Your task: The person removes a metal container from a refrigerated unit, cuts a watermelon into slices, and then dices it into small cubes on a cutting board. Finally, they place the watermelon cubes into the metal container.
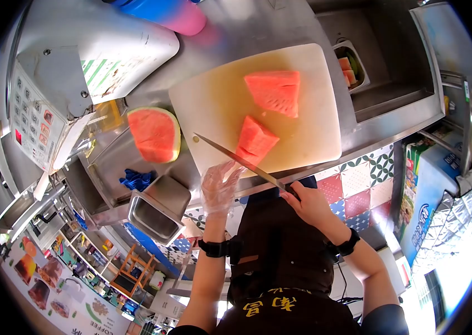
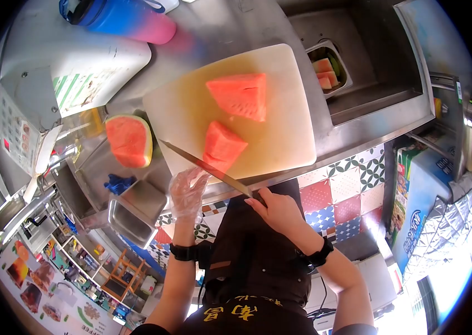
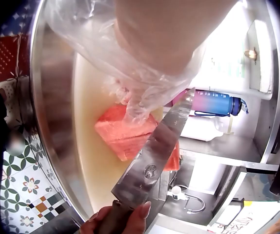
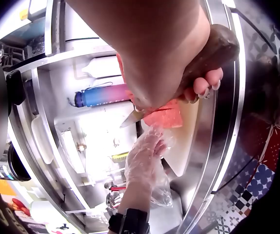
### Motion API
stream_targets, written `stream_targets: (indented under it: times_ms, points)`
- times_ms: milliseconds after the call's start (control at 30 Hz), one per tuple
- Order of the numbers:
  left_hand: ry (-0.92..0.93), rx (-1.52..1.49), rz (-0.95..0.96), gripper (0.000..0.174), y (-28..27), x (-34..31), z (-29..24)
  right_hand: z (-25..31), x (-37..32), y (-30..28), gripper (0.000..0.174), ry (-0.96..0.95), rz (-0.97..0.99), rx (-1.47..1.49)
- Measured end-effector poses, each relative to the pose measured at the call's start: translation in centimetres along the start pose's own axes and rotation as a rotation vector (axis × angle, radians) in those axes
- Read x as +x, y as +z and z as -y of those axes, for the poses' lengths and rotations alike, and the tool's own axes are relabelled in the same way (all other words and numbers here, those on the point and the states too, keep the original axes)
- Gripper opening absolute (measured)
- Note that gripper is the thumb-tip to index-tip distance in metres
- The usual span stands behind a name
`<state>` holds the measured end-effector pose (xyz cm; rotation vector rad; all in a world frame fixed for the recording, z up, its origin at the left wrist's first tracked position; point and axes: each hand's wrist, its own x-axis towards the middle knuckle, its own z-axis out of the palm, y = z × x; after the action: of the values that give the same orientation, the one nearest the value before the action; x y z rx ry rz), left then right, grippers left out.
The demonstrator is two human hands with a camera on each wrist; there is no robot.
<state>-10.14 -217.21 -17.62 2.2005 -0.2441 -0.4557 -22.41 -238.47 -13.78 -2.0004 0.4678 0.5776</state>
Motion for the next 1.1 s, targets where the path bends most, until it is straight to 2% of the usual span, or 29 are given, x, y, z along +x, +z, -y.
stream_targets:
  times_ms: [133,233,333,433,567,633,733,833,933,1033,1100]
  points:
    - [0.029,0.063,-0.001,0.030,0.0,0.2,-0.5,-0.6,0.1,0.7,0.039,-0.003,-0.017,0.017]
    - [-0.071,0.004,-0.020,0.026,0.3,0.3,-0.9,-0.7,0.4,0.7,0.041,0.070,0.047,0.022]
    - [0.002,0.159,-0.107,0.027,0.5,0.6,-1.0,-3.1,1.3,2.7,0.042,0.132,0.066,-0.004]
    - [-0.137,-0.022,-0.114,0.024,1.1,0.3,-0.2,-4.3,1.6,3.8,0.045,0.083,0.034,0.140]
    - [-0.007,0.180,-0.083,0.021,0.9,0.6,-0.2,-3.2,0.8,2.6,0.043,0.098,0.023,0.146]
    - [0.050,0.286,-0.074,0.020,0.2,0.7,-2.0,-1.9,0.1,2.0,0.041,0.084,0.032,0.164]
    - [-0.020,0.110,-0.104,0.021,0.9,0.4,0.3,-0.3,-0.4,1.6,0.040,0.047,-0.030,0.167]
    - [0.090,0.308,-0.065,0.022,0.1,0.5,-0.7,0.1,-0.3,1.8,0.040,0.001,-0.010,0.146]
    - [0.070,0.209,-0.052,0.022,0.1,0.6,-0.5,-0.4,0.0,2.4,0.039,0.000,-0.037,0.136]
    - [0.048,0.208,-0.050,0.022,0.0,0.6,-1.0,-0.2,0.1,2.2,0.033,0.037,0.020,0.130]
    - [0.025,0.124,-0.045,0.018,0.4,0.4,0.0,-0.2,0.2,2.6,0.037,0.008,-0.040,0.141]
